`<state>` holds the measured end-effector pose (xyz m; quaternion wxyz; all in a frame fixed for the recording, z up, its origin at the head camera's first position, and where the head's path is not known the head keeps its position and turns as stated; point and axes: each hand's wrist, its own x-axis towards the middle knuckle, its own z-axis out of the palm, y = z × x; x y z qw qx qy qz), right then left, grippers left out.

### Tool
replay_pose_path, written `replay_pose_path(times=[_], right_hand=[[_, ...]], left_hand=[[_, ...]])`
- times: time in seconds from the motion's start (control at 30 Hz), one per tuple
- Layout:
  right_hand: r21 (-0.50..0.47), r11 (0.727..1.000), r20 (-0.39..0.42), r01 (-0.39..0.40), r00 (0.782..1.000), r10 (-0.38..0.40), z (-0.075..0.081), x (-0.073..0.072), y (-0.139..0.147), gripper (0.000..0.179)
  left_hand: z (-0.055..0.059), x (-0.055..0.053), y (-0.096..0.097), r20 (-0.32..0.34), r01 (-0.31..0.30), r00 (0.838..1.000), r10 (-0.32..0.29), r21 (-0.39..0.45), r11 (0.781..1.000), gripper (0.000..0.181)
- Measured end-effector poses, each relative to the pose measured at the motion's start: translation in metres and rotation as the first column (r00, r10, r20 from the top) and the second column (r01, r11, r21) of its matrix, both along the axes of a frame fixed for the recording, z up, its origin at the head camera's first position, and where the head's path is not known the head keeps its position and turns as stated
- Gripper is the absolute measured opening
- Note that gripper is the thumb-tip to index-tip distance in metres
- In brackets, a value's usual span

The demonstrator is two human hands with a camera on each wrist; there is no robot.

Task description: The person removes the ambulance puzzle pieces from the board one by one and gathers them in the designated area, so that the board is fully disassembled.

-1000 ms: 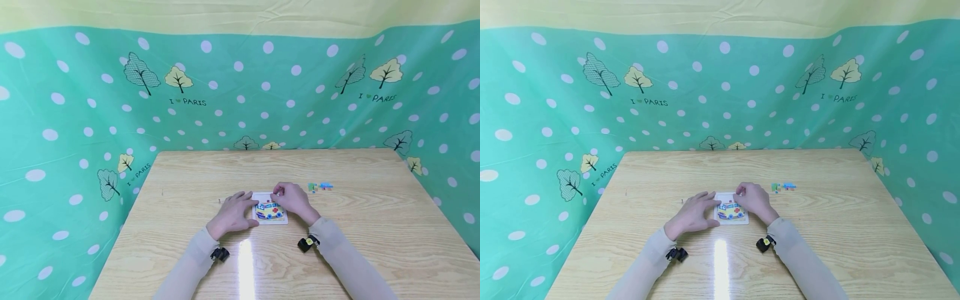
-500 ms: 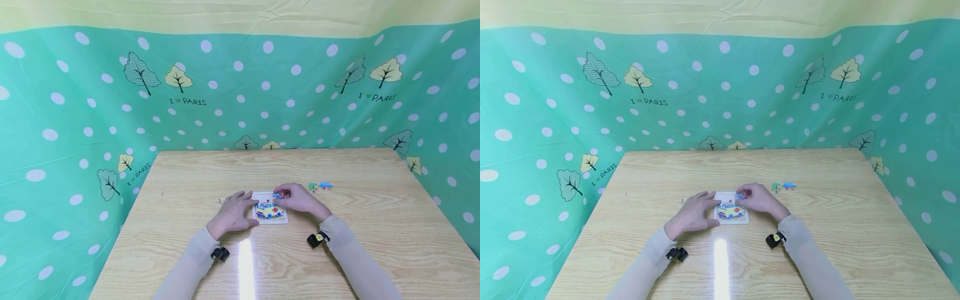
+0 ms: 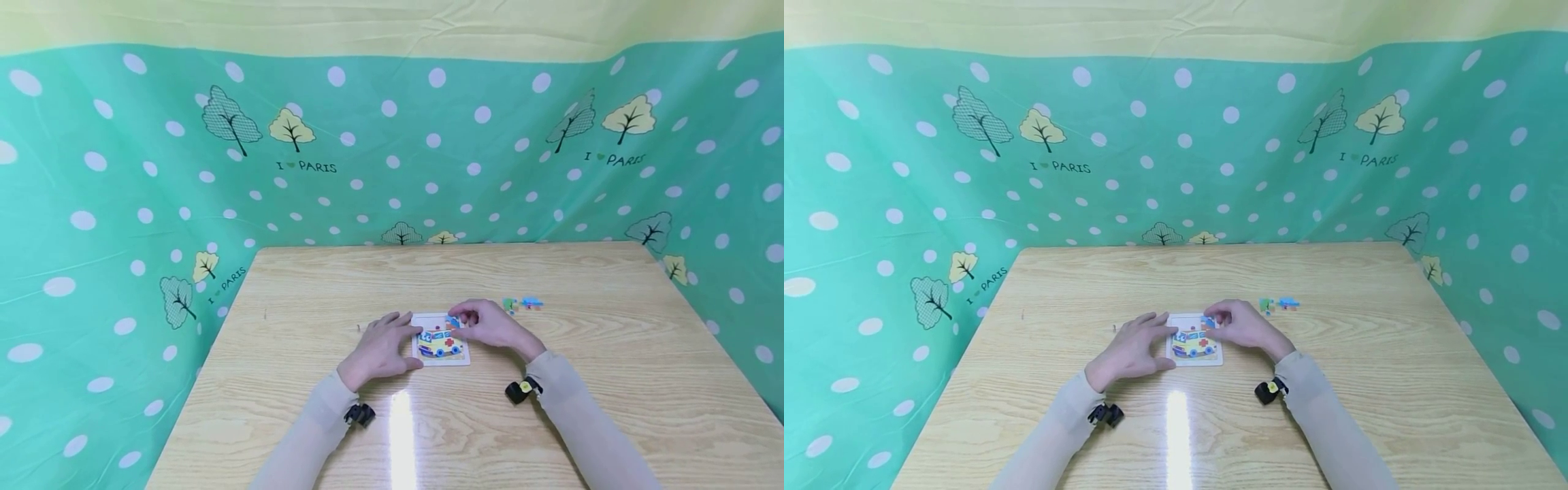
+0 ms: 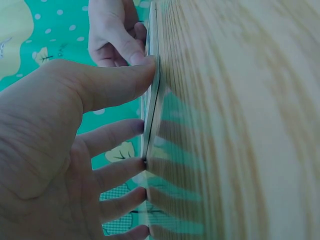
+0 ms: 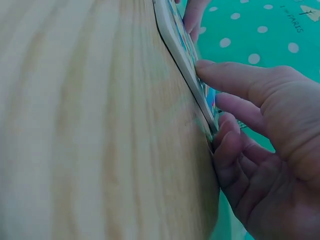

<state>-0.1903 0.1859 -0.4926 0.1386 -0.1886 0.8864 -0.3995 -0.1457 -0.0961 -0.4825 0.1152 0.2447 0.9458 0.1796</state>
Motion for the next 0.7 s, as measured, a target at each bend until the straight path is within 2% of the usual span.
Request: replay_pose_path(times=[0.3,0.7], right_hand=[[-0.004,1.000,-0.083,0.005,0.997,-0.005,-0.007,-0.001,0.003,0.043],[-0.010,1.000,-0.064,0.023,0.998,-0.024,-0.004,0.001,0.012,0.047]], left_hand=[[0.001,0.001,-0.001,0.013,-0.008,1.000,0.008,0.008,1.000,0.071],[0.000,0.001,0.000,0.015,-0.008,1.000,0.008,0.018,1.000,0.071]])
